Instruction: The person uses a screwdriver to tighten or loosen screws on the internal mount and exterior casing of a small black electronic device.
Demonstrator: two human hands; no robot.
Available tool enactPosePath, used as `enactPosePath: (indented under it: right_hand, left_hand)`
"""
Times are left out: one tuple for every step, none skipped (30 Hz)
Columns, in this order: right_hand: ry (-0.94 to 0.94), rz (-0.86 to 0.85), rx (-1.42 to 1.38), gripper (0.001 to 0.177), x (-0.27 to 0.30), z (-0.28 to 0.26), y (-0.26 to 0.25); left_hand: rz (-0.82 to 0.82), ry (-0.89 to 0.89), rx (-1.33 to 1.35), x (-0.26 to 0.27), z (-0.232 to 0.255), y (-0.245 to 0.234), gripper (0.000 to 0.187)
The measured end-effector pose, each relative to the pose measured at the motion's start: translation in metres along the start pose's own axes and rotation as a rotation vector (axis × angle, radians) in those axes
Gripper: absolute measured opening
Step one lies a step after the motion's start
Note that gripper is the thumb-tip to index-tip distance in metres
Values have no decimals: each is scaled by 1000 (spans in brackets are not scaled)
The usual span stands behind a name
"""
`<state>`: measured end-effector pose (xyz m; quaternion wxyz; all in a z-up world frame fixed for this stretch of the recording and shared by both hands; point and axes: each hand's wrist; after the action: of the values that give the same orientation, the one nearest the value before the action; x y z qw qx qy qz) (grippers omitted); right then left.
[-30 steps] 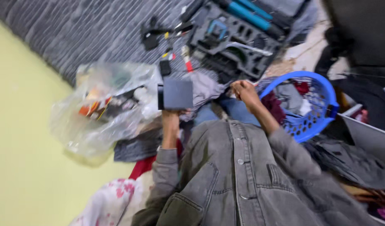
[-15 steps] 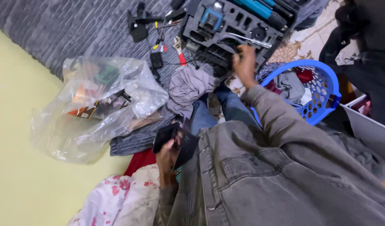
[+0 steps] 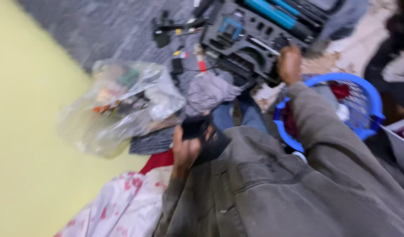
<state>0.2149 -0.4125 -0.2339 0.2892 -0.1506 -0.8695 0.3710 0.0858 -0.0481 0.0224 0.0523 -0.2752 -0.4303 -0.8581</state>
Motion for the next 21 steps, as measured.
enactPosePath:
  right_hand:
    - [-359,46,229,11,-3,-1,-6]
    - [-355,34,188,9,-1,-5,-8]
    - [-352,38,148,12,2,-10,-11]
    - [-407,67,82,9,8,-12,-14]
    - [-457,109,21,7,17,-13,-20]
    - [-403,84,38,9,24,-17,-24]
    - [-344,60,65,12,34,-16,-31]
    - [-233,-6,-56,13,47,-19,-34]
    - [-124,-67,-170,15,57,-23,-38]
    - [-80,-131,-225,15,68,-27,-42]
    - [-37,-191,-277,15,77,-29,-48]
    - [21,-291,-492,13,88,-31,-53]
    - [83,-397,-705,12,102,-34,-59]
    - [91,-387,-725,13,110,-41,-68]
    - [106,-375,-747,14,119,-51,-77]
    - [120,-363,-770,15,126,-63,-89]
    - [87,-320,-758,16,131,-76,-102]
    - [56,-276,-745,17,136,-86,-117]
    - [23,-234,-730,19,143,-107,-144]
    - [-50,-209,-687,23,149,-124,-170]
    - [-119,-192,-640,27,154,-137,-191]
  left_hand:
    - [87,32,-32,-6,-1,3,83]
    - [174,66,-62,-10,-3,3,75]
    - [246,100,-89,-19,-4,2,68]
    - [318,136,-113,-21,-5,0,62]
    - [232,205,-63,-29,-7,-1,60]
    - [143,273,-15,-40,-6,-1,58]
    - [54,331,38,-46,-6,0,57]
    - [46,360,-58,-51,-3,3,56]
    - [31,386,-146,-58,-2,11,56]
    - [17,415,-235,-65,2,21,56]
    - [-9,408,-222,-72,5,31,56]
    - [-36,402,-209,-79,8,41,58]
    - [-57,390,-198,-83,11,50,59]
    - [-97,406,-167,-88,13,58,57]
    - [-137,416,-140,-93,16,65,56]
    - [-177,425,-112,-97,19,72,56]
    - [-199,413,-86,-101,23,78,56]
    - [-221,400,-59,-105,27,85,56]
    - [-241,390,-32,-107,31,93,58]
    - [-278,397,-1,-110,36,100,61]
    - [-305,405,30,-110,40,106,64]
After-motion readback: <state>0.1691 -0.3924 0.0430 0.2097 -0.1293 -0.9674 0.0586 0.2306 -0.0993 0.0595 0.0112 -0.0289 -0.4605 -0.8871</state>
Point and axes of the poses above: each hand's wrist, its own x-axis away from the middle knuckle, its own y-axis out of the palm, z = x × y, and after that the axes turned 14 degrees about y, right-handed
